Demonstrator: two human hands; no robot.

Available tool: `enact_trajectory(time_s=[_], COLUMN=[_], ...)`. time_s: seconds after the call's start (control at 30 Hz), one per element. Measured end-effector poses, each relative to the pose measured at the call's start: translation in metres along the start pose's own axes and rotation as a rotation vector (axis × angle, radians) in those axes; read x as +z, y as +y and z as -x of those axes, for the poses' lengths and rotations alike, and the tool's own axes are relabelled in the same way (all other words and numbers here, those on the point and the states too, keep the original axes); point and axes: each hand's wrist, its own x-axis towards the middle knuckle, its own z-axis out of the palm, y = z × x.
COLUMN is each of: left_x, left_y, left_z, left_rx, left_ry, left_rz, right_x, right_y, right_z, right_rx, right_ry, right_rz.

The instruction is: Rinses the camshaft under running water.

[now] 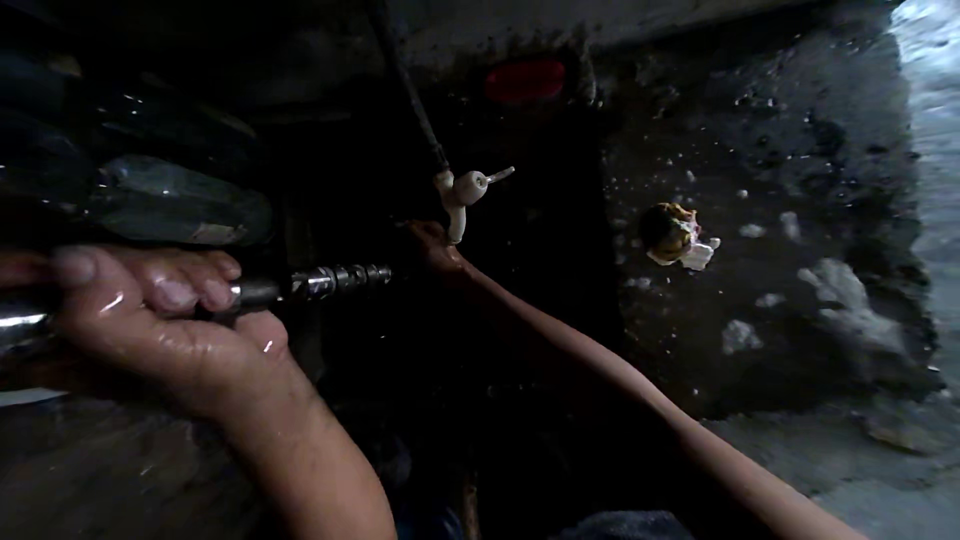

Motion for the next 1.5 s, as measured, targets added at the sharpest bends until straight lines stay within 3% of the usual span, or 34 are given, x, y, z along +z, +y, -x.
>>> enact_trajectory(time_s=[0.3, 0.5, 0.7, 0.87, 0.97, 1.23, 1.37, 1.5], left_x=[0.035, 0.053, 0.058, 0.055, 0.051, 0.04, 0.033, 0.013], left_y=[-0.041, -0.053, -0.061, -0.06, -0.063, -0.068, -0.074, -0.078], left_z=[0.014, -0.003, -0.003, 0.003, 0.004, 0.008, 0.003, 0.001], left_rx=[-0.116, -0.195, -0.265, -0.213, -0.17, -0.143, -0.167, -0.204], left_ry=[0.034, 0.009, 0.012, 0.01, 0.019, 0.129, 0.145, 0.168], left_rz=[-0.011, -0.088, -0.136, -0.182, -0.192, -0.252, -0.293, -0.295], right_x=[-0.048, -0.044, -0.045, -0.036, -0.02, -0.009, -0.01, -0.008], right_y=[0.031, 0.02, 0.016, 0.004, -0.019, -0.017, -0.001, 0.005], right_z=[0.0, 0.011, 0.01, 0.011, 0.018, 0.022, 0.017, 0.018], right_rx=[0.169, 0.238, 0.162, 0.03, 0.076, -0.009, -0.192, -0.249], right_ry=[-0.002, 0.027, -0.008, -0.047, 0.011, 0.125, 0.225, 0.221], right_rz=[0.462, 0.369, 0.38, 0.313, 0.471, 0.57, 0.469, 0.38])
